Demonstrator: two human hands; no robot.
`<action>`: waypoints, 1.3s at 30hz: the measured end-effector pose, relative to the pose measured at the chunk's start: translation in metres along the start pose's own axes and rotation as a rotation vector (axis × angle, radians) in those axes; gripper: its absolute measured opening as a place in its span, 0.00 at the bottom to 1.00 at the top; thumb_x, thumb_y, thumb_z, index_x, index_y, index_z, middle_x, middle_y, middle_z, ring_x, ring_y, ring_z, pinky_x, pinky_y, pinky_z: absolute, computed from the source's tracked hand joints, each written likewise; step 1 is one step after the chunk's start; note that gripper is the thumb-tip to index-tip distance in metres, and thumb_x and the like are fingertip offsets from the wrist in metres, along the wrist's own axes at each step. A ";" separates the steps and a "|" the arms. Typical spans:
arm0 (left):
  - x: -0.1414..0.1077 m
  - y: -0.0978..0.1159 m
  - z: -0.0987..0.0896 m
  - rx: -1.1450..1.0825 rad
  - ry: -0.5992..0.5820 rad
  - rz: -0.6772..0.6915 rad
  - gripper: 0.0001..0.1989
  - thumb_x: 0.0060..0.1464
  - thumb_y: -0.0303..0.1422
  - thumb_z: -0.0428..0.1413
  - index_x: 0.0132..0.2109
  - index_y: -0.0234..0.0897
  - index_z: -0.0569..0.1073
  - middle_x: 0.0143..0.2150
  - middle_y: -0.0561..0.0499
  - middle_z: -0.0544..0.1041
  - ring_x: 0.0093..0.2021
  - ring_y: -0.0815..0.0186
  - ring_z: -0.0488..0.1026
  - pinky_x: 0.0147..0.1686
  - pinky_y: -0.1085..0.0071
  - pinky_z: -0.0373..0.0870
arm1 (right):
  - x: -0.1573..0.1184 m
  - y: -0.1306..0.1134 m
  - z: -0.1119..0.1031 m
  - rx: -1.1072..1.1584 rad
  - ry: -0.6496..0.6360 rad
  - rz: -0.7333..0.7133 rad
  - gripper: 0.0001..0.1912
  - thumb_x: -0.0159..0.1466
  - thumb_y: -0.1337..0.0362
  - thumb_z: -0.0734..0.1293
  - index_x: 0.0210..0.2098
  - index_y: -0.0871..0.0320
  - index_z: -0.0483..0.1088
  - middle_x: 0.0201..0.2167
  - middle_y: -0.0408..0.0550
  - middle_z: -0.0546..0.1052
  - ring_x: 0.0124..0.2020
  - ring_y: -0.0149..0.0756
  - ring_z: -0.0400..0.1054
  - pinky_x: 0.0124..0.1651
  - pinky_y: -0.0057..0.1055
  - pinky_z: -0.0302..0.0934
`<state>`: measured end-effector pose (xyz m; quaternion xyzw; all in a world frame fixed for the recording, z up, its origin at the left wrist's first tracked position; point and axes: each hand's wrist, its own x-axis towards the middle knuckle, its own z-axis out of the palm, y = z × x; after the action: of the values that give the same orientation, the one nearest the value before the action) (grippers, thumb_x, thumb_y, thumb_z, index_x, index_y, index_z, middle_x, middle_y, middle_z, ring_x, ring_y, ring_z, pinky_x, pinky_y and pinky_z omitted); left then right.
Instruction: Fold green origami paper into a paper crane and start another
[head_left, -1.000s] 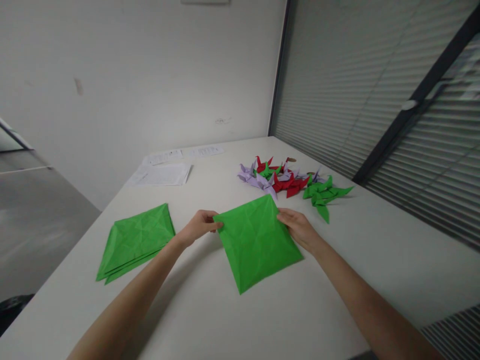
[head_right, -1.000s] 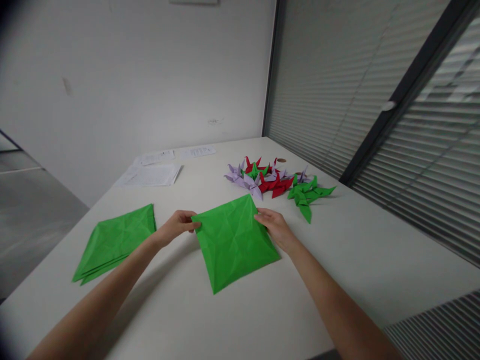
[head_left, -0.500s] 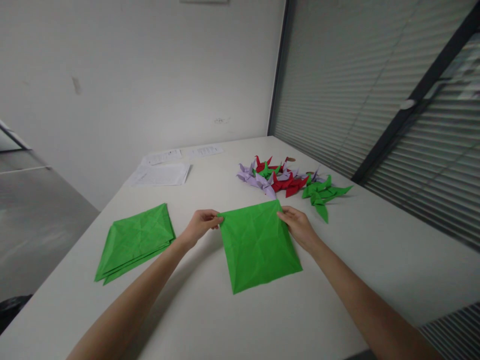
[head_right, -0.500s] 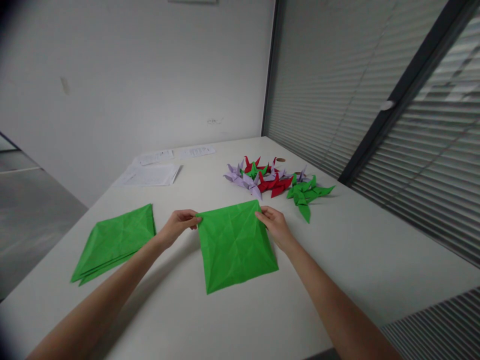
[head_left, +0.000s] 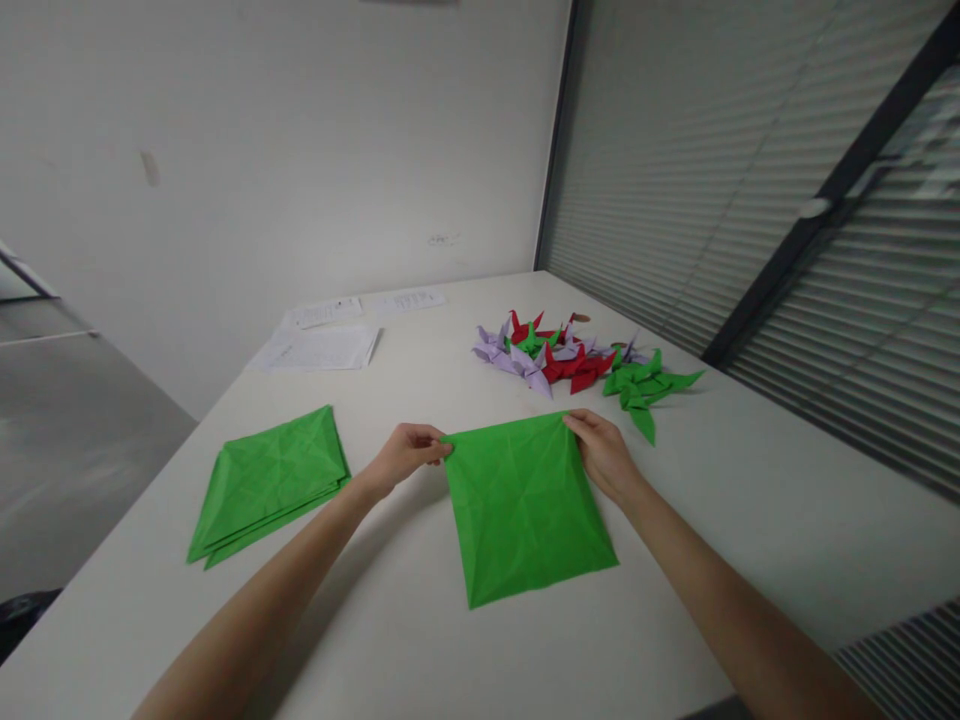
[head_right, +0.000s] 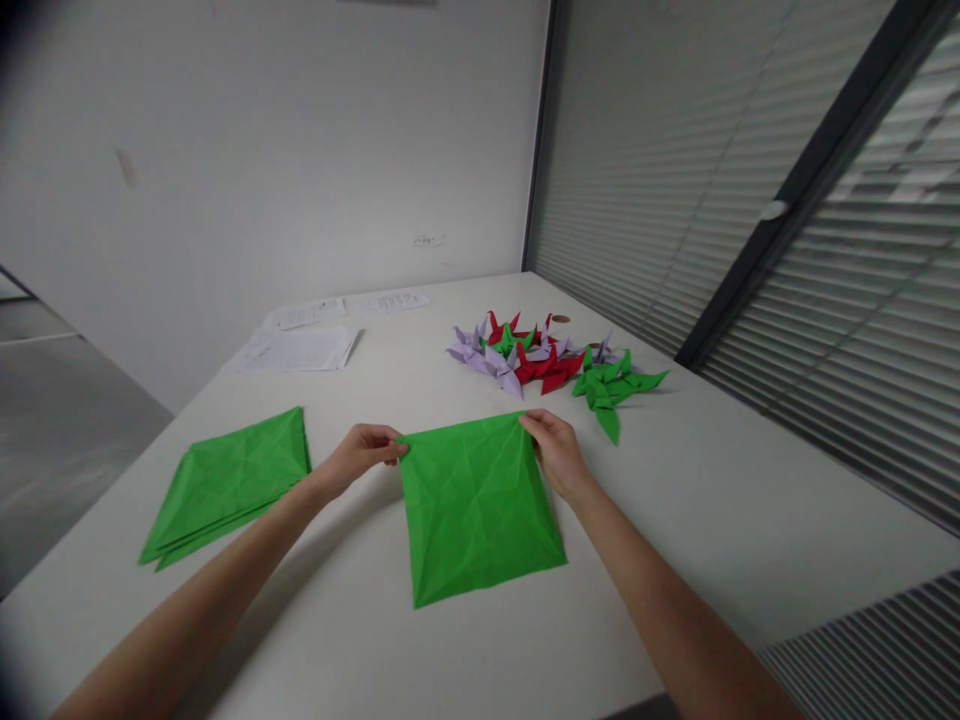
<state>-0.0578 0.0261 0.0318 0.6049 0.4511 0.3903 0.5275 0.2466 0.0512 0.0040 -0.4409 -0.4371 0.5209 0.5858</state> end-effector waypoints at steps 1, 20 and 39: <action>0.000 0.000 0.000 -0.002 0.003 0.000 0.16 0.42 0.42 0.65 0.28 0.32 0.76 0.21 0.54 0.70 0.24 0.71 0.64 0.27 0.73 0.60 | 0.000 0.000 0.000 0.005 0.001 0.004 0.17 0.45 0.52 0.76 0.27 0.55 0.72 0.23 0.40 0.75 0.25 0.33 0.67 0.32 0.32 0.62; 0.002 0.005 0.001 0.039 0.294 0.014 0.18 0.41 0.45 0.64 0.29 0.32 0.78 0.21 0.53 0.71 0.20 0.75 0.57 0.20 0.74 0.51 | -0.001 -0.003 -0.001 -0.278 0.035 -0.126 0.23 0.45 0.44 0.74 0.25 0.59 0.75 0.17 0.41 0.69 0.21 0.29 0.60 0.25 0.29 0.56; 0.006 -0.004 0.001 -0.069 0.358 0.041 0.14 0.35 0.39 0.67 0.27 0.33 0.78 0.26 0.49 0.76 0.24 0.71 0.66 0.25 0.72 0.60 | 0.001 0.001 -0.004 -0.370 0.035 -0.148 0.22 0.46 0.47 0.74 0.30 0.60 0.76 0.18 0.42 0.71 0.20 0.29 0.61 0.23 0.28 0.56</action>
<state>-0.0555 0.0318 0.0281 0.5163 0.5120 0.5175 0.4511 0.2500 0.0521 0.0020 -0.5169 -0.5462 0.3794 0.5390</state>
